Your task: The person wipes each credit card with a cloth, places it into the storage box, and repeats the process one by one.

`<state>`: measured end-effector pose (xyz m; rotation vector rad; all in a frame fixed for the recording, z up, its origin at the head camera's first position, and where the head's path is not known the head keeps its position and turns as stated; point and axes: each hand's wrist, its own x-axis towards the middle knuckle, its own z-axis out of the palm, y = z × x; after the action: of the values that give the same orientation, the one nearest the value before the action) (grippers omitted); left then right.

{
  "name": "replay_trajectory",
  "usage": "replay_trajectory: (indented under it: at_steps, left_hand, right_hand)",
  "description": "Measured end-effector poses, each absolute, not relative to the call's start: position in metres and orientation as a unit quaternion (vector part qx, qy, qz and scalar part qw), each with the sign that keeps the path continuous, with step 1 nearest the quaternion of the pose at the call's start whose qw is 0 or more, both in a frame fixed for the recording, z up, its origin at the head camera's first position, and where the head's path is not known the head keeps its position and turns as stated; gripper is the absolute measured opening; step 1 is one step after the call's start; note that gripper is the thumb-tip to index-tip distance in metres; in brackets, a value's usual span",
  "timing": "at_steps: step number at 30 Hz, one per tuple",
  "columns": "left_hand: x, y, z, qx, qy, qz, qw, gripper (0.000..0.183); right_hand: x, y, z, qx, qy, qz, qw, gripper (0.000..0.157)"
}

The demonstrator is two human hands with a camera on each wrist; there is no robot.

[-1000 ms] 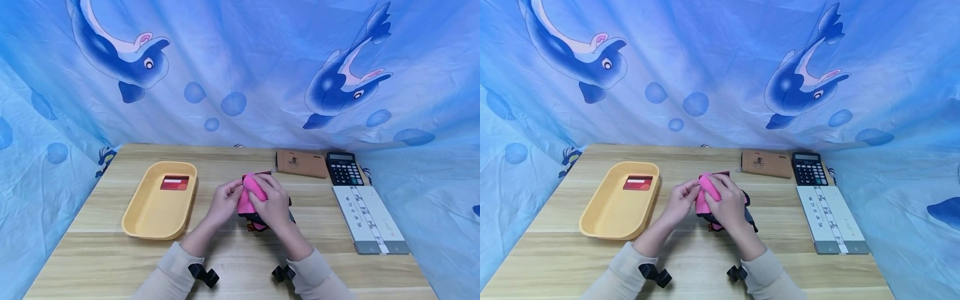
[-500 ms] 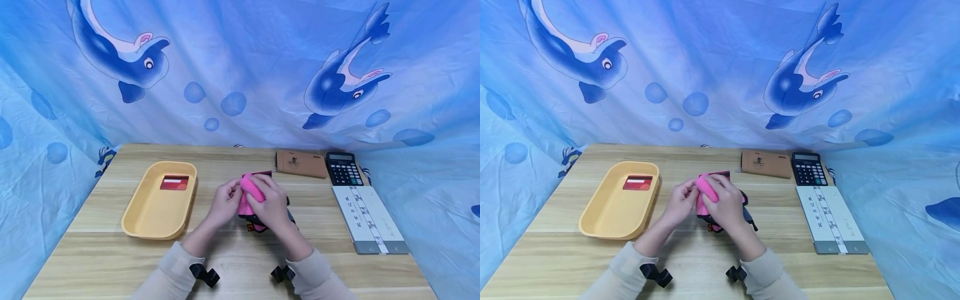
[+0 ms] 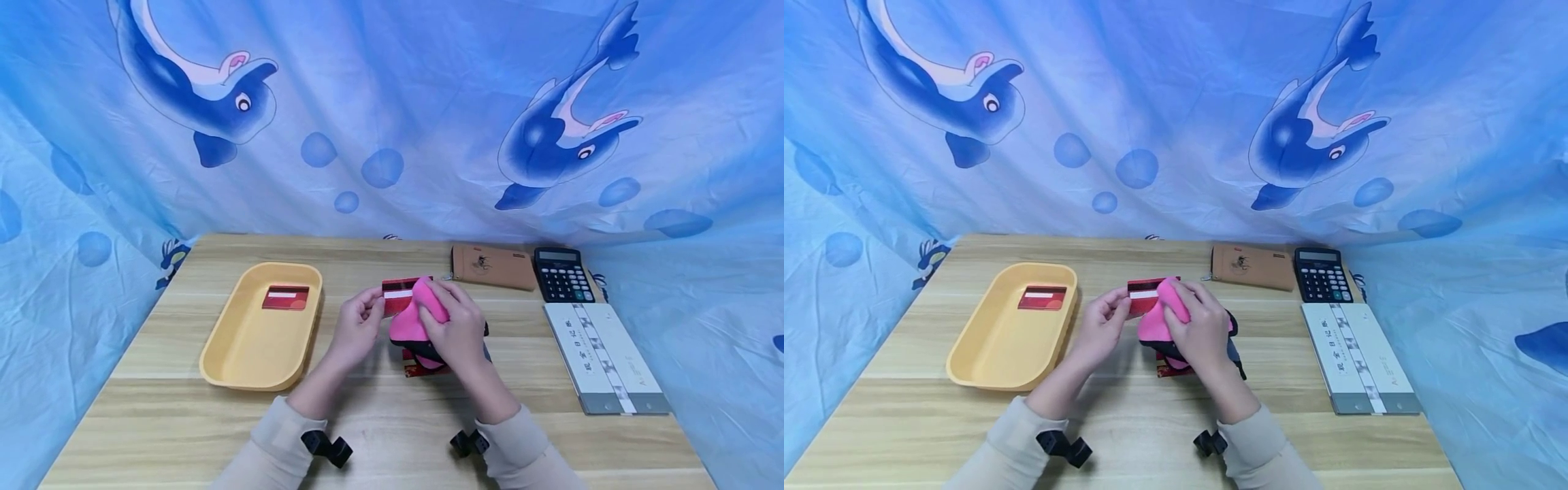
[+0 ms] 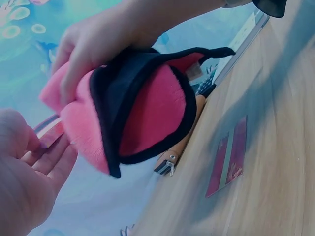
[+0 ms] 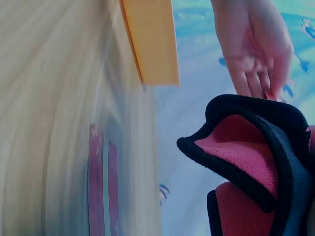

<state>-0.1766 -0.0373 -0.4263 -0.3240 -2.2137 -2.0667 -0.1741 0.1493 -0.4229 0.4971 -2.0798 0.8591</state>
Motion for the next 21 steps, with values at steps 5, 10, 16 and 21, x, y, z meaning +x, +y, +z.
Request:
replay_trajectory:
  at_steps: [5, 10, 16, 21]
  left_hand:
    - [-0.179, -0.046, -0.425, -0.076, -0.691, -0.718, 0.030, 0.029]
    - [-0.183, -0.057, -0.426, -0.029, -0.673, -0.738, 0.032, 0.030]
    - [-0.188, -0.078, -0.425, 0.005, -0.678, -0.734, 0.026, 0.032]
    - [-0.191, -0.096, -0.421, 0.014, -0.687, -0.726, 0.025, 0.033]
  right_hand:
    - [-0.181, 0.162, -0.426, 0.185, -0.820, 0.350, 0.413, 0.033]
    - [-0.184, 0.172, -0.429, 0.179, -0.818, 0.356, 0.415, 0.034]
    - [-0.185, 0.179, -0.434, 0.172, -0.816, 0.373, 0.407, 0.036]
    - [-0.185, 0.183, -0.436, 0.170, -0.816, 0.381, 0.401, 0.036]
